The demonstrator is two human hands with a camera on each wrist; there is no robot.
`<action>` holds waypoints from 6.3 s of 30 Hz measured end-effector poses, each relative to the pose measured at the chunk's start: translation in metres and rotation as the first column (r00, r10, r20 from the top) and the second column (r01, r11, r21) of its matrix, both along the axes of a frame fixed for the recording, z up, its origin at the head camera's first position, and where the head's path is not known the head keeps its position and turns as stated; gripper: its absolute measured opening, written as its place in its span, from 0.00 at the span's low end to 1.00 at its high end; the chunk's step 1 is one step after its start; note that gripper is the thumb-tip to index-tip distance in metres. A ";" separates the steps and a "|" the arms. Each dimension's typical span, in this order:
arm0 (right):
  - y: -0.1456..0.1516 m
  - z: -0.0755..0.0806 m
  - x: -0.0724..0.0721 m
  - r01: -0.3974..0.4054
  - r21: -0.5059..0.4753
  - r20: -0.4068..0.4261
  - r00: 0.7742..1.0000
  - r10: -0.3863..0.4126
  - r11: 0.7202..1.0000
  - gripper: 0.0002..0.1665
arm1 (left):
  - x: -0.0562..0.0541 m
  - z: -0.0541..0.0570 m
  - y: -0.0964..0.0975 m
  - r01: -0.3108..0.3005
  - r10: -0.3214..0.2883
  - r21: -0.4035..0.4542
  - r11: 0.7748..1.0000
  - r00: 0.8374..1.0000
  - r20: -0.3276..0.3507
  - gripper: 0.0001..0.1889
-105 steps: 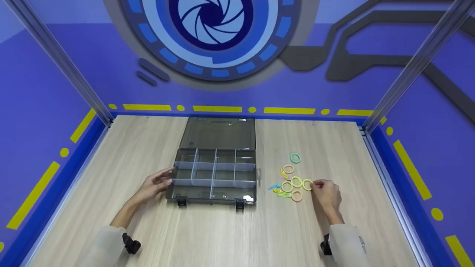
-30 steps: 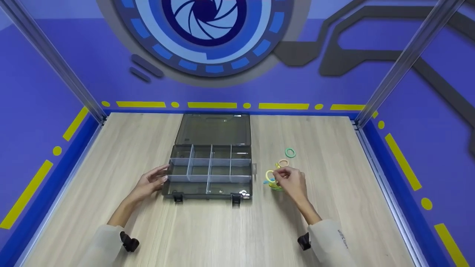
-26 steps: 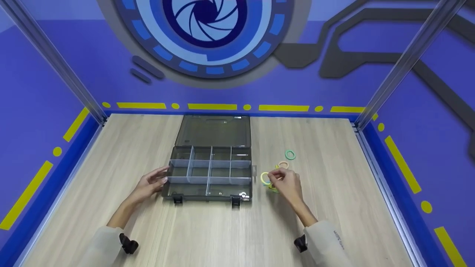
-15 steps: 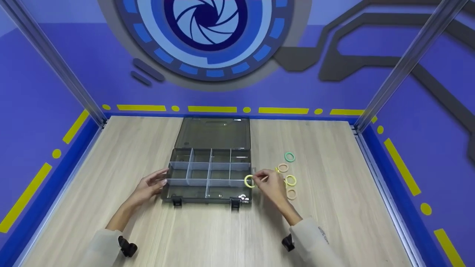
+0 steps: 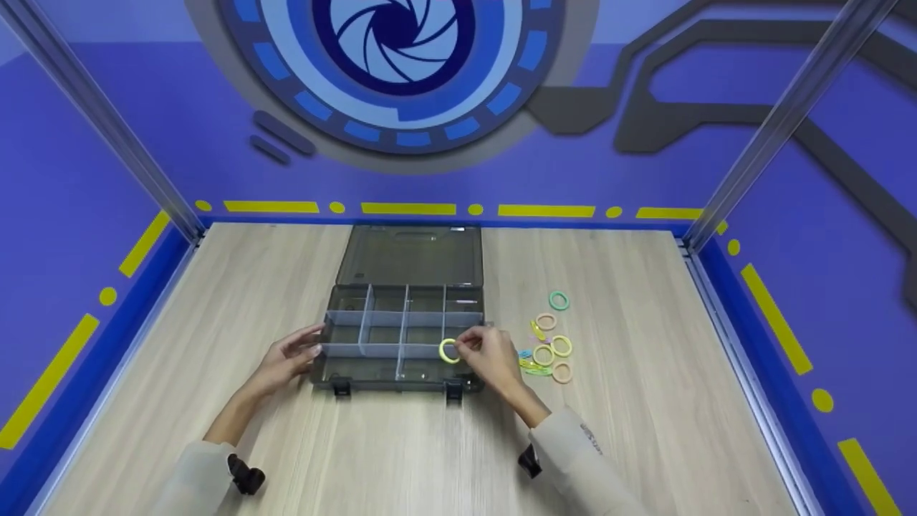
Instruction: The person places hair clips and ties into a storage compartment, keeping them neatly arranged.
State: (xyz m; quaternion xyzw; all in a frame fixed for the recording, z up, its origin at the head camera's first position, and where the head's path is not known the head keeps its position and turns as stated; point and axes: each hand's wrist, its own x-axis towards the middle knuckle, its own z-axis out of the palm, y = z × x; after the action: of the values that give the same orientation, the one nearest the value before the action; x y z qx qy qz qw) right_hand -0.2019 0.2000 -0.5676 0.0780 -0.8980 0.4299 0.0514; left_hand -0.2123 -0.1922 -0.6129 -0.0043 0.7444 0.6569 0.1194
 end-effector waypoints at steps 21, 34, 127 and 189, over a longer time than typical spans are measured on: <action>-0.105 0.003 -0.007 -0.223 -0.042 -0.039 0.974 0.221 0.974 0.03 | 0.004 -0.002 -0.003 -0.049 0.049 -0.022 0.999 0.999 0.012 0.26; -0.151 -0.008 -0.008 -0.188 0.141 -0.109 0.973 0.204 0.972 0.02 | 0.002 -0.004 0.004 -0.032 0.032 -0.005 0.999 0.999 -0.003 0.26; 0.158 -0.039 0.000 0.360 0.234 0.138 0.907 -0.397 0.903 0.17 | 0.002 -0.005 0.005 -0.062 0.063 0.052 0.997 0.998 -0.012 0.25; 0.097 0.000 -0.016 0.253 -0.003 -0.019 0.967 -0.253 0.967 0.08 | 0.001 -0.003 0.003 -0.022 0.019 -0.039 0.999 0.997 -0.072 0.25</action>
State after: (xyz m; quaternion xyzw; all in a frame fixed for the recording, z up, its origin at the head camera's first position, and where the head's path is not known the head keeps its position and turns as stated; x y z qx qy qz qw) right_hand -0.2177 0.2971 -0.5678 -0.0333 -0.9000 0.4193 0.1143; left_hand -0.2110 -0.1890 -0.6156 0.0093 0.7612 0.6428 0.0858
